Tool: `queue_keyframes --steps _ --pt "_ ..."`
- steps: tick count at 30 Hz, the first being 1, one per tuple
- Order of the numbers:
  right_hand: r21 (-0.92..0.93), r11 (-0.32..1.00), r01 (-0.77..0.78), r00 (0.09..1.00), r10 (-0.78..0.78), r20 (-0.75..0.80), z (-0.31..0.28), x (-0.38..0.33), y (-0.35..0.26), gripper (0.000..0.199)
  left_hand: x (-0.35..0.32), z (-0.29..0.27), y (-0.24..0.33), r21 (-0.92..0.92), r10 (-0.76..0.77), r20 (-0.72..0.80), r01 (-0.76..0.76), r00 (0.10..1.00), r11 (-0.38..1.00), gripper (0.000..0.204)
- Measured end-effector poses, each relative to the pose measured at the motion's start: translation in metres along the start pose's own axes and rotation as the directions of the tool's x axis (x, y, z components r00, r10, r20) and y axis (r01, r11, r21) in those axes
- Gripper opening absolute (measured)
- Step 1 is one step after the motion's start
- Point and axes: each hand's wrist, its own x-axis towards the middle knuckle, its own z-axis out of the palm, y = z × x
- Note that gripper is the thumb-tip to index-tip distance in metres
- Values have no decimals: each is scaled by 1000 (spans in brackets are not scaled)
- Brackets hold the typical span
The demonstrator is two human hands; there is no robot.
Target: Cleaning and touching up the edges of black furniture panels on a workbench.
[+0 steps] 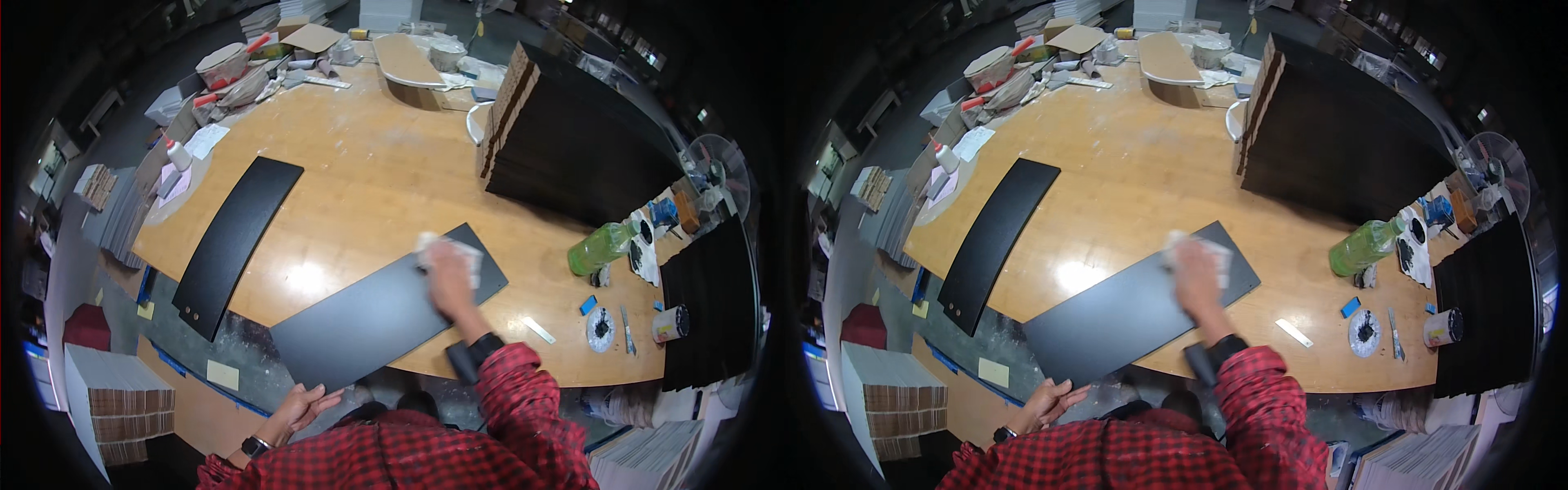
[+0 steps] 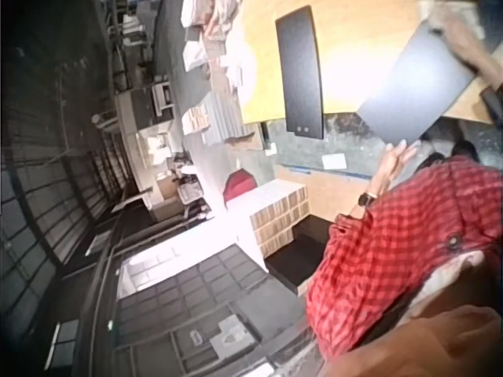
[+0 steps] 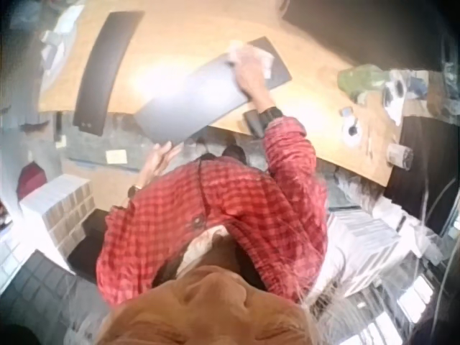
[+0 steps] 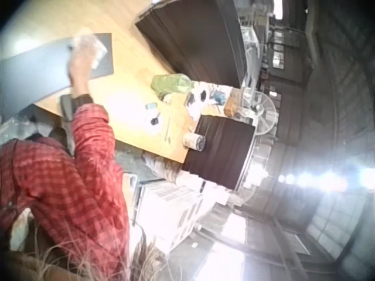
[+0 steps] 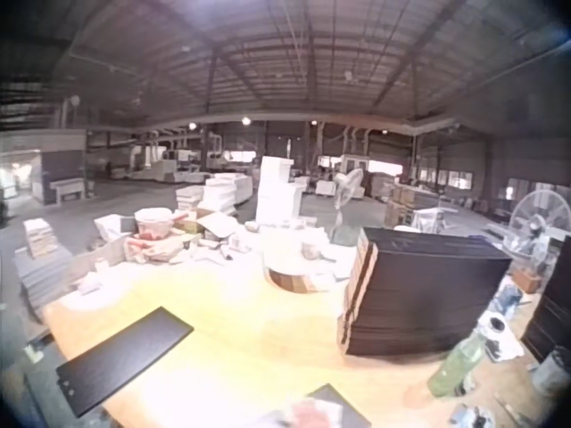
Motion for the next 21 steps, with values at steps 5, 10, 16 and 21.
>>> queue_keyframes --steps 5,10,16,21 --pt "417 749 514 805 -589 65 55 -57 -154 43 31 4 12 151 -38 14 36 999 988 32" --pt "196 826 529 828 -553 96 47 -21 -111 48 27 -2 8 125 35 69 -44 997 991 36" --pt "-127 909 397 916 -383 119 43 -3 -85 50 37 3 7 120 -8 236 -21 972 993 41" --pt "387 717 579 673 -689 270 51 -83 -194 55 37 -23 -1 109 10 245 -38 969 993 53"
